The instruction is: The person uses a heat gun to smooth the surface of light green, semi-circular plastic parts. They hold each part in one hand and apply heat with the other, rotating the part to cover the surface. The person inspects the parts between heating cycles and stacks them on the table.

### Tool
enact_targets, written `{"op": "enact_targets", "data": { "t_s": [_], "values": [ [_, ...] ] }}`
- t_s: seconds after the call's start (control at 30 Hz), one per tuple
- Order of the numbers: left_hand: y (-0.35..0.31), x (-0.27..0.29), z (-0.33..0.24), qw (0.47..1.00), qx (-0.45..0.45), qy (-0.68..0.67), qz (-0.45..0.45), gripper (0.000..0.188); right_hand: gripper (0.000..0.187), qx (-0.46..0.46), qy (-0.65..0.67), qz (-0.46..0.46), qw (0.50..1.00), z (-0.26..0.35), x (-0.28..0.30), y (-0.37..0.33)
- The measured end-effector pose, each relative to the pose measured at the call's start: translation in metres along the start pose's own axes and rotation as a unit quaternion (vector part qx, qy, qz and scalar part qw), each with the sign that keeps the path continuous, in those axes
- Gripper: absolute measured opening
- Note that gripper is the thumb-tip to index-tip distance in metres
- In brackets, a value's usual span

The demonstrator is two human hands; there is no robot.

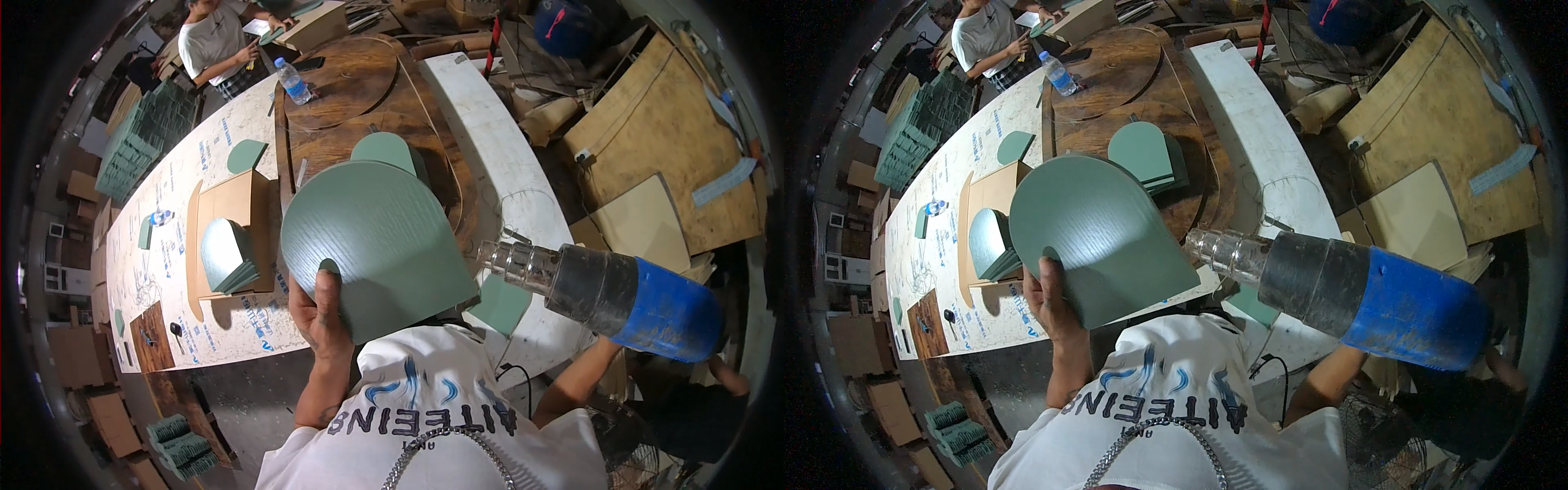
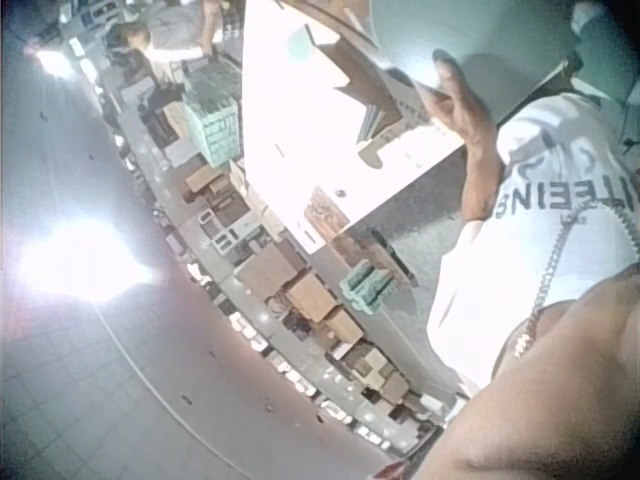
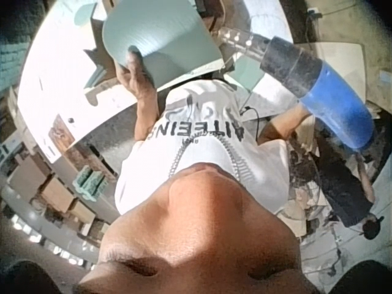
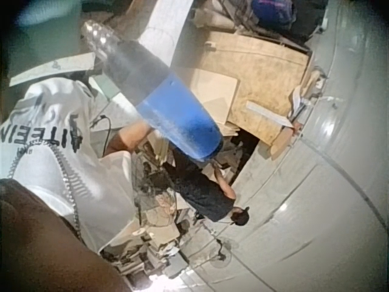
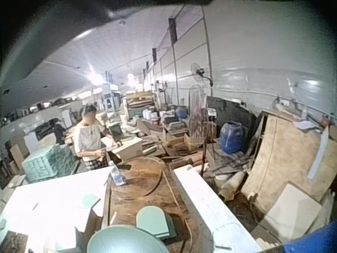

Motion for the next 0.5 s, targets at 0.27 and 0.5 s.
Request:
{"op": "enact_targets", "data": {
  "t_s": [0.27, 0.5],
  "values": [
    [-0.0034, -0.001, 0.0004, 1.0, -0.001, 0.004, 0.018, 0.039, 0.056, 0.001, 0.003, -0.005, 1.0, 0.0013, -0.0001, 0.0007],
    [-0.0002, 0.0005, -0.0015, 1.0, -0.003, 0.021, 0.0, 0.04, 0.056, 0.002, -0.002, -0.008, 1.0, 0.0024, 0.0015, 0.0004]
  ]
}}
Point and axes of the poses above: each hand's wrist, its own y-axis towards the middle knuckle, its own x-axis out of the back of the hand, z = x × y, the point moved 10 cm from there along y, towards the middle knuckle, and after that the axes turned 8 degrees about -y, right-handed, at the moved point
